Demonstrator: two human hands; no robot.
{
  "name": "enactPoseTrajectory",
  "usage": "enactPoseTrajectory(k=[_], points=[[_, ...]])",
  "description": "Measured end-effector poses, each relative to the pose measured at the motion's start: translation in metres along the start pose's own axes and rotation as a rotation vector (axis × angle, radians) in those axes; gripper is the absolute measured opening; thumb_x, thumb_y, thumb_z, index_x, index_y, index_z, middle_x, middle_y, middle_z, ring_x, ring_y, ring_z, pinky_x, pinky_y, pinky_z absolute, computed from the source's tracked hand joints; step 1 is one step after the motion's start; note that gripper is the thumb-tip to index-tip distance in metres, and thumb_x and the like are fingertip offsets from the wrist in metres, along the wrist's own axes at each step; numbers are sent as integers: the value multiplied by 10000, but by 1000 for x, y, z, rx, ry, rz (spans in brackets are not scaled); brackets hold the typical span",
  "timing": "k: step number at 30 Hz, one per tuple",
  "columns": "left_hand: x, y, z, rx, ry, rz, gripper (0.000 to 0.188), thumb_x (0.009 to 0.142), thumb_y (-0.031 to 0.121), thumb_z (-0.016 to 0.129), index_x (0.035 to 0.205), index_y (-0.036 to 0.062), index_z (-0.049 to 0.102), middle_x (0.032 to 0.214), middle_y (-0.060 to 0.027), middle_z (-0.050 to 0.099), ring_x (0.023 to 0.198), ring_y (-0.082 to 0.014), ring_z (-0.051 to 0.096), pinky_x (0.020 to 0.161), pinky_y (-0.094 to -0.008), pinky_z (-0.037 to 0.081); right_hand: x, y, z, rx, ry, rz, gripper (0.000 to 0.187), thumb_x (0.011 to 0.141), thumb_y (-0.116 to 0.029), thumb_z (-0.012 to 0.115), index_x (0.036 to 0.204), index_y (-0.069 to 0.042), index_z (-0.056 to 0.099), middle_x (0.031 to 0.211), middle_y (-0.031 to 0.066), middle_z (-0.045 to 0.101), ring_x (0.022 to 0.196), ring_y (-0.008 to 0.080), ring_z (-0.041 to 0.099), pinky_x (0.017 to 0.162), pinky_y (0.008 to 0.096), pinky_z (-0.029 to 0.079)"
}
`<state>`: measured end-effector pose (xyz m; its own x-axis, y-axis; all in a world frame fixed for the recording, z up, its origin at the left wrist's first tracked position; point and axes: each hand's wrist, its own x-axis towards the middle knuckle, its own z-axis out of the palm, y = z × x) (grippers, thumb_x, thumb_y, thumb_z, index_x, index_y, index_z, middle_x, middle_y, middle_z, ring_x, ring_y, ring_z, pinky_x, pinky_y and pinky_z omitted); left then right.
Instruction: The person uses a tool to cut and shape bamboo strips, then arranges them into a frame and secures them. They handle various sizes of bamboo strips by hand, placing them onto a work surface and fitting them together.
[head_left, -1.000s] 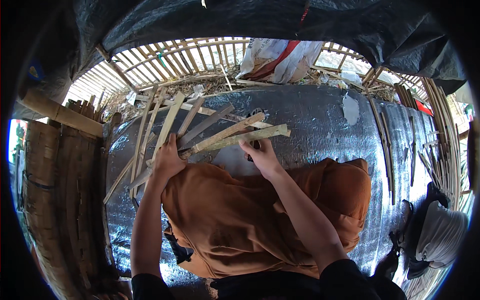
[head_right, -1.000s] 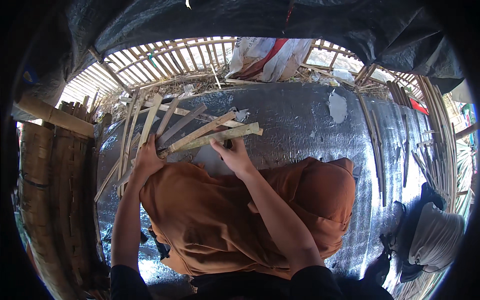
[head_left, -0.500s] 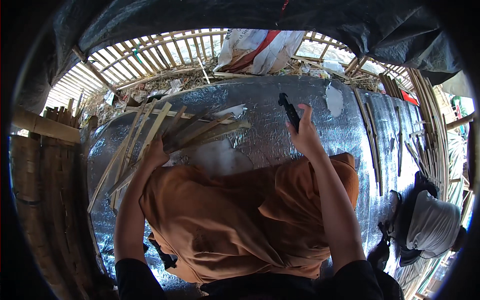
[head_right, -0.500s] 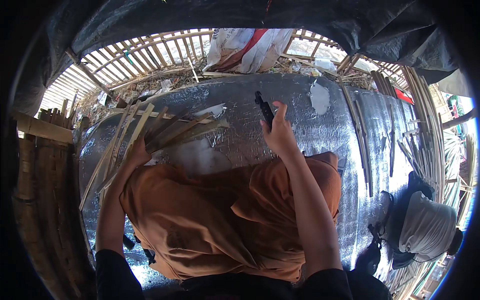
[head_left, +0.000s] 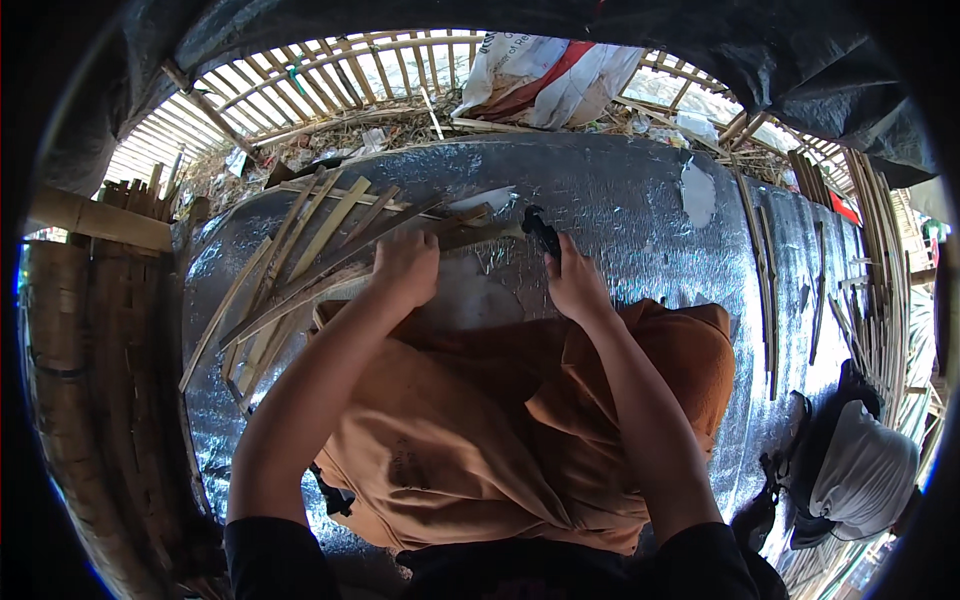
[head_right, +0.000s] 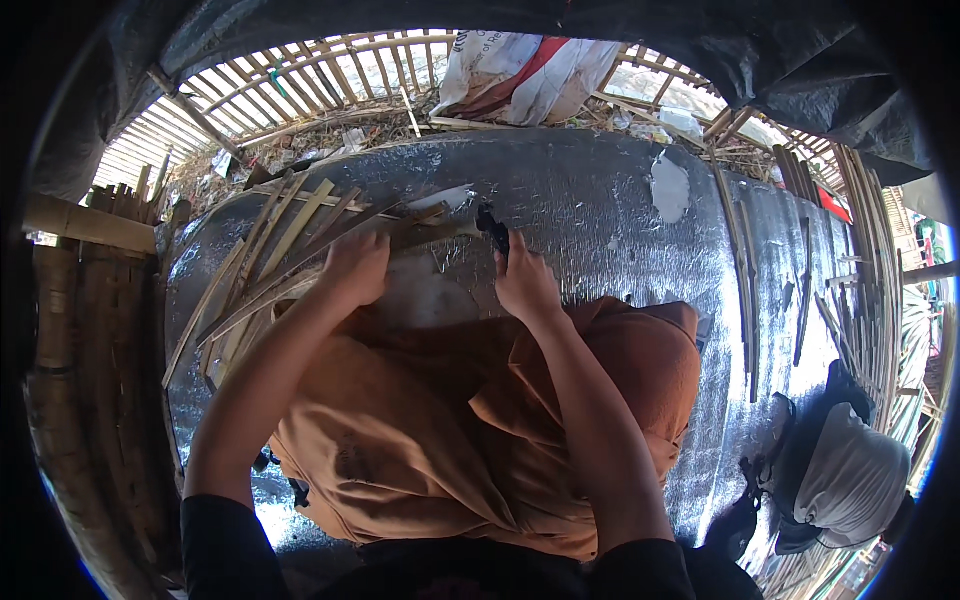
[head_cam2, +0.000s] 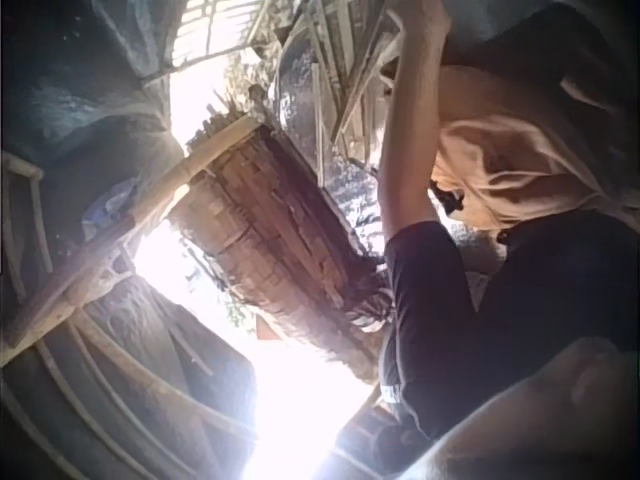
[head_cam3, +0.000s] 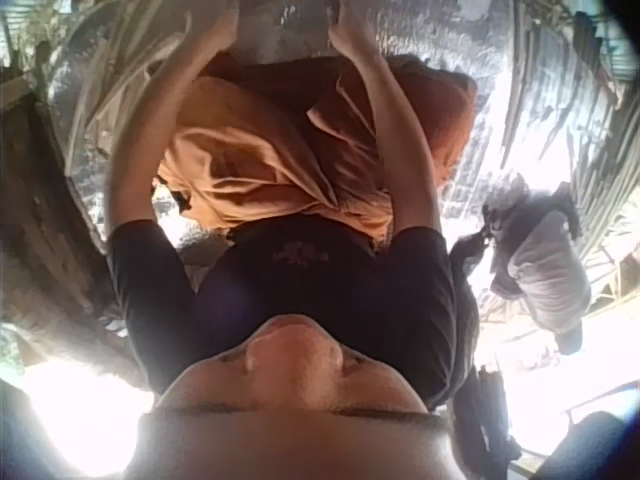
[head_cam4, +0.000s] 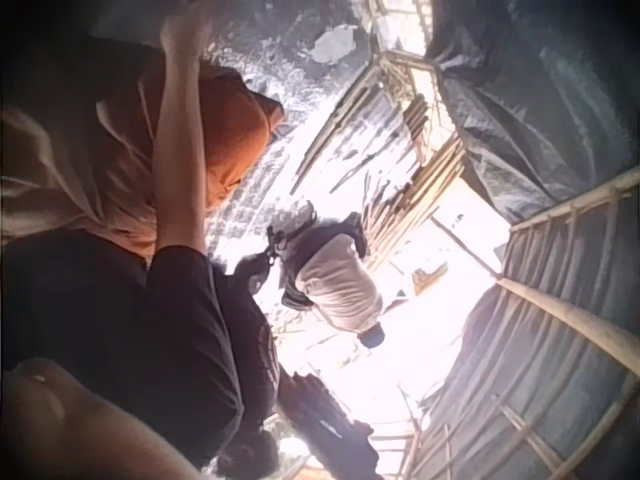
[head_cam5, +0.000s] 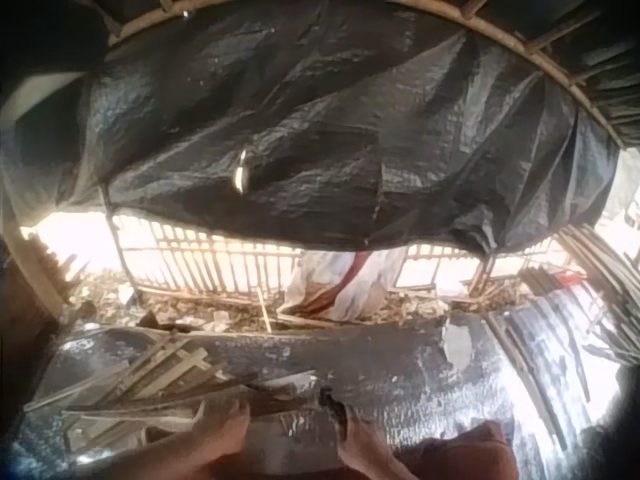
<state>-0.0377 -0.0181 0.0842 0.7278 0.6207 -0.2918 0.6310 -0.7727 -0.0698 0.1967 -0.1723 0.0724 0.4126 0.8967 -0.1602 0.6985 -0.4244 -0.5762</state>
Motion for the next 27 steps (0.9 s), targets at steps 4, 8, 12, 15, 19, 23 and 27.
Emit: enactPoseTrajectory(k=[4, 8, 12, 15, 19, 23, 27], points=[[24, 88, 19, 16, -8, -270, 752, 840, 412, 715, 1398, 2, 421, 1249, -150, 528, 1180, -314, 526, 886, -467, 486, -1, -20, 10, 13, 11, 27, 455, 1009, -264, 487, 1387, -33, 383, 976, 339, 666, 908, 541, 641, 798, 616, 519], [22, 91, 35, -102, 116, -348, 799, 903, 499, 638, 1489, 50, 330, 1256, -141, 473, 1137, -305, 517, 871, -469, 482, -1, -21, 21, -38, -30, 39, 380, 999, -204, 514, 1320, -34, 402, 866, 345, 658, 867, 553, 631, 779, 637, 492], [21, 91, 39, -124, 123, -335, 805, 925, 511, 602, 1531, 81, 292, 1260, -142, 455, 1128, -301, 514, 876, -474, 482, 0, -17, 16, -18, -47, 26, 342, 999, -233, 514, 1250, -30, 402, 895, 330, 666, 844, 543, 647, 728, 623, 525], [22, 94, 42, -53, 108, -356, 840, 928, 525, 587, 1560, 88, 247, 1256, -145, 458, 1135, -308, 509, 881, -481, 485, 0, -21, 19, 82, 166, -41, 297, 1000, -218, 510, 1205, -25, 414, 894, 329, 665, 826, 542, 646, 714, 618, 525], [23, 94, 41, -65, 112, -345, 841, 930, 534, 576, 1561, 89, 244, 1271, -159, 456, 1141, -320, 503, 882, -472, 493, 0, -17, 19, 17, 41, 0, 325, 1001, -189, 505, 1254, -12, 402, 848, 334, 658, 803, 545, 640, 704, 630, 511], [21, 94, 39, -57, 78, -372, 840, 924, 536, 583, 1564, 101, 254, 1289, -127, 439, 1159, -295, 477, 887, -457, 463, -4, -31, 17, 97, 197, -80, 316, 996, -181, 494, 1243, -5, 404, 875, 335, 663, 829, 539, 646, 723, 617, 525], [20, 95, 34, -93, 121, -366, 862, 907, 534, 611, 1564, 106, 254, 1287, -121, 439, 1173, -297, 476, 896, -468, 467, 2, -17, 22, -15, 0, 21, 327, 987, -175, 501, 1249, -7, 399, 893, 337, 664, 836, 533, 651, 745, 620, 523]])
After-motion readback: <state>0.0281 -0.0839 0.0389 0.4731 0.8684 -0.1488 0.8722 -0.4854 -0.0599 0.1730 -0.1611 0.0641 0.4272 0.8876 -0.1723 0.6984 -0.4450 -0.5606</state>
